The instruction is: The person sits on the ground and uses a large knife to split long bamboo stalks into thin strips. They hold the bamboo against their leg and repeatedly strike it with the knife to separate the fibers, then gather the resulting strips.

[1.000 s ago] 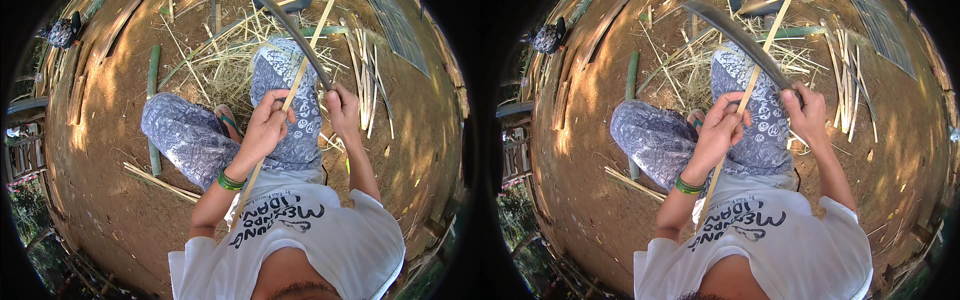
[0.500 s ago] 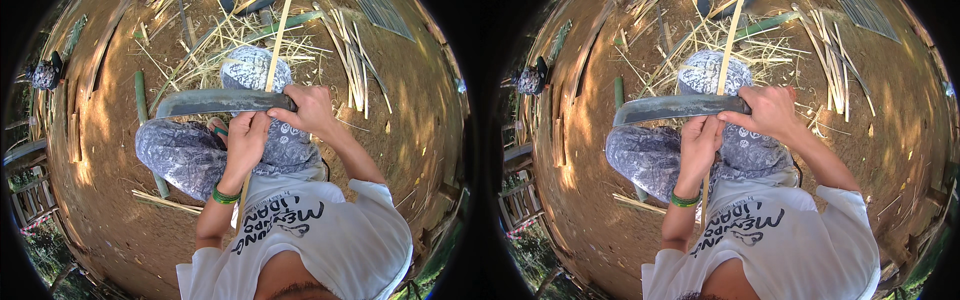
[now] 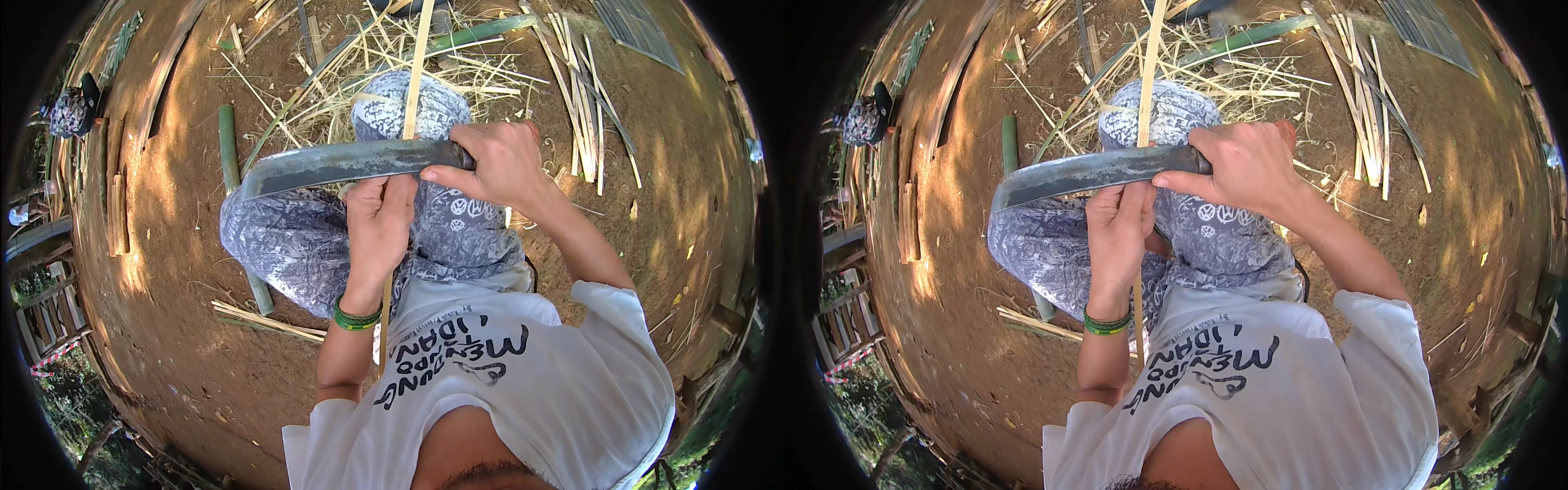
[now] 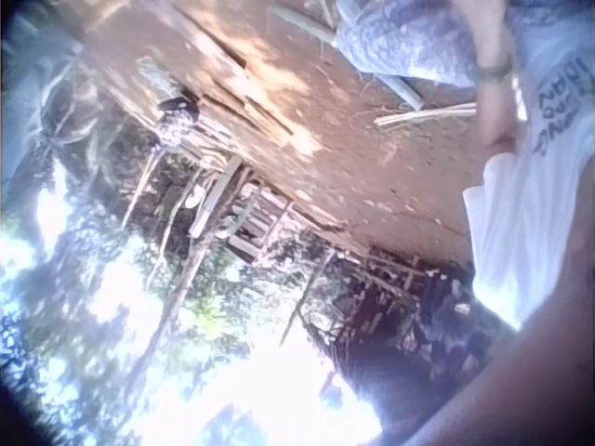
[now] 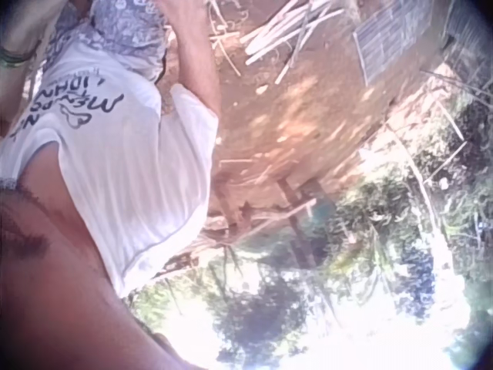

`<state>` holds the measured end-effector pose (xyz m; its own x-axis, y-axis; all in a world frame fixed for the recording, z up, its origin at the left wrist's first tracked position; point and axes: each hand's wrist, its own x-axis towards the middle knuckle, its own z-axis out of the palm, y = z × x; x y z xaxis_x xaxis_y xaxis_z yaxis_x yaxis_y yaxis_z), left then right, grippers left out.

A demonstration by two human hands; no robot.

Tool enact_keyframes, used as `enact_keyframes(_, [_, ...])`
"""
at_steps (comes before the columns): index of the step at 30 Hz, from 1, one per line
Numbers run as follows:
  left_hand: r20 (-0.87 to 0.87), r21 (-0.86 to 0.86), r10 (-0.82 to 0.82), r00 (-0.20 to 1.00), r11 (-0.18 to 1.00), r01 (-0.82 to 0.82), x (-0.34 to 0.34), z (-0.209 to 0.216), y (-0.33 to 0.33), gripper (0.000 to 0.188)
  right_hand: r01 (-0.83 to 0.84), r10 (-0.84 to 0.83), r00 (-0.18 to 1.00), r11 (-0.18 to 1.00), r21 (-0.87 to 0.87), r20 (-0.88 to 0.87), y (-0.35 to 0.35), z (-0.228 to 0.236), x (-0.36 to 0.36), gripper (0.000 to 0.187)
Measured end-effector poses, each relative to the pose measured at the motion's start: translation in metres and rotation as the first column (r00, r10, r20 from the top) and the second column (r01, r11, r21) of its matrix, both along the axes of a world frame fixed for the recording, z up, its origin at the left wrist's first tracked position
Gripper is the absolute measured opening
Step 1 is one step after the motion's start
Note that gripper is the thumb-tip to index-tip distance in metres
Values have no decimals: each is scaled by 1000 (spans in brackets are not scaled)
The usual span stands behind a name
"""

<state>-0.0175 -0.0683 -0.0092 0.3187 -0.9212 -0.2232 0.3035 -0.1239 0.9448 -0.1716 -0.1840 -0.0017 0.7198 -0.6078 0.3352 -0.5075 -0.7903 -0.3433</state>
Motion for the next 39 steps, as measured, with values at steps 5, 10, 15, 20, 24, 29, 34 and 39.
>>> enact_keyframes(5, [48,8,-1,999,1000,0,8,1,-2,25,-11,11,999,1000,-13,36,-5,3,9,62])
enact_keyframes(10, [110,31,2,994,1000,-6,8,0,4,27,-23,22,999,1000,10,34,-3,-7,10,61])
enact_keyframes(15, [71,60,-1,997,998,-3,10,0,16,22,0,0,999,1000,8,48,1,-15,8,61])
enact_keyframes(20, [71,121,-60,996,991,51,7,6,50,31,185,-201,977,963,197,67,-14,-25,5,62])
enact_keyframes(24, [61,78,-28,998,997,24,9,4,30,21,-11,7,998,997,72,61,-6,-13,2,63])
enact_keyframes(29, [46,63,-12,999,998,9,4,4,-1,22,-5,6,1000,998,61,-17,-5,3,9,64])
enact_keyframes(34, [61,71,-1,998,997,-4,1,5,3,21,46,-47,999,996,82,12,-13,0,9,65])
enact_keyframes(39, [100,68,1,995,998,-8,2,0,1,22,-26,32,998,992,125,-49,-14,1,9,65])
